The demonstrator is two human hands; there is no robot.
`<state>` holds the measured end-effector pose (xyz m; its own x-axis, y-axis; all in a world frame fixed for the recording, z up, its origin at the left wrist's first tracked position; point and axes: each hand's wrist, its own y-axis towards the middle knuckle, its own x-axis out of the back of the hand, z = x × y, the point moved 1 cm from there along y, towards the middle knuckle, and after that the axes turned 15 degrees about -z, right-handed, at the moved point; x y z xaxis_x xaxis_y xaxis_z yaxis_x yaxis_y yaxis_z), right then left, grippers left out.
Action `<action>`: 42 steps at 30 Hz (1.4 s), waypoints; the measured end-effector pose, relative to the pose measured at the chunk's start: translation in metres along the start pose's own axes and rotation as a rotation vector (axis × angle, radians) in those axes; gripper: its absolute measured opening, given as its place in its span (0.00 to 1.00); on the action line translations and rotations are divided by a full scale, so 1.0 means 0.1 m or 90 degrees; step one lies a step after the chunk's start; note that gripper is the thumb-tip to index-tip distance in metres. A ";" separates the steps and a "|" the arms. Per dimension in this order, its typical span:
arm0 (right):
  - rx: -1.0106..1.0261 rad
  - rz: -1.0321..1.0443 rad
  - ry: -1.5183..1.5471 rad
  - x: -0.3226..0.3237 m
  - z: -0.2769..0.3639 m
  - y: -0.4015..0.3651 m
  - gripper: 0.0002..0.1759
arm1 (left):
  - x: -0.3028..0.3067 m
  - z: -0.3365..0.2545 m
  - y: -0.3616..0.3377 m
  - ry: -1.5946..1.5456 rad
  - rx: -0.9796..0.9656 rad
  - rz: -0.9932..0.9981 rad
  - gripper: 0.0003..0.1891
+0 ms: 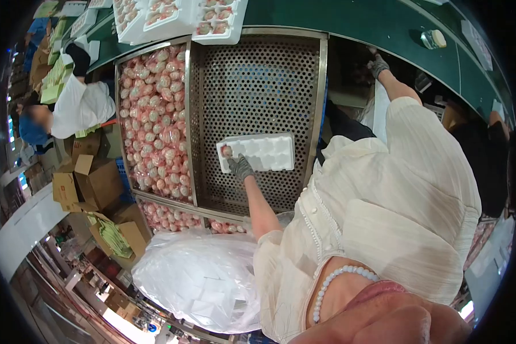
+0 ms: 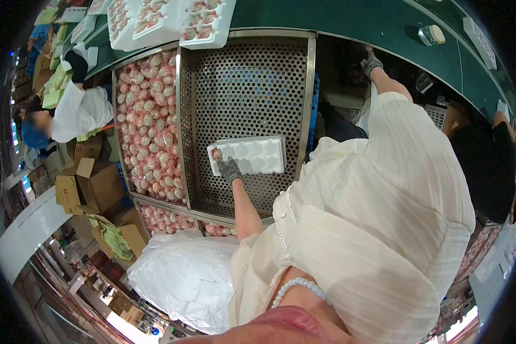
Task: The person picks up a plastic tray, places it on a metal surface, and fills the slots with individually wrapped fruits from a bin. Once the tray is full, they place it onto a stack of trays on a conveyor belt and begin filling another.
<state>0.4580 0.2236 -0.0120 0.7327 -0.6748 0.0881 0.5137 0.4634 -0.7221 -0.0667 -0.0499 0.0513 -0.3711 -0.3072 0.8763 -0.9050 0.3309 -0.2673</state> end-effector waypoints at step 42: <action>0.887 0.809 -0.714 -6.03 -2.25 -3.55 0.12 | -0.09 0.07 0.60 -0.046 0.118 -0.049 0.27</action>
<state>-0.2670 0.3368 0.0369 0.4633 0.5160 0.7205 -0.7876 0.6124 0.0679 -0.1192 -0.0333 0.0241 -0.3079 -0.3911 0.8673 -0.9514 0.1369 -0.2760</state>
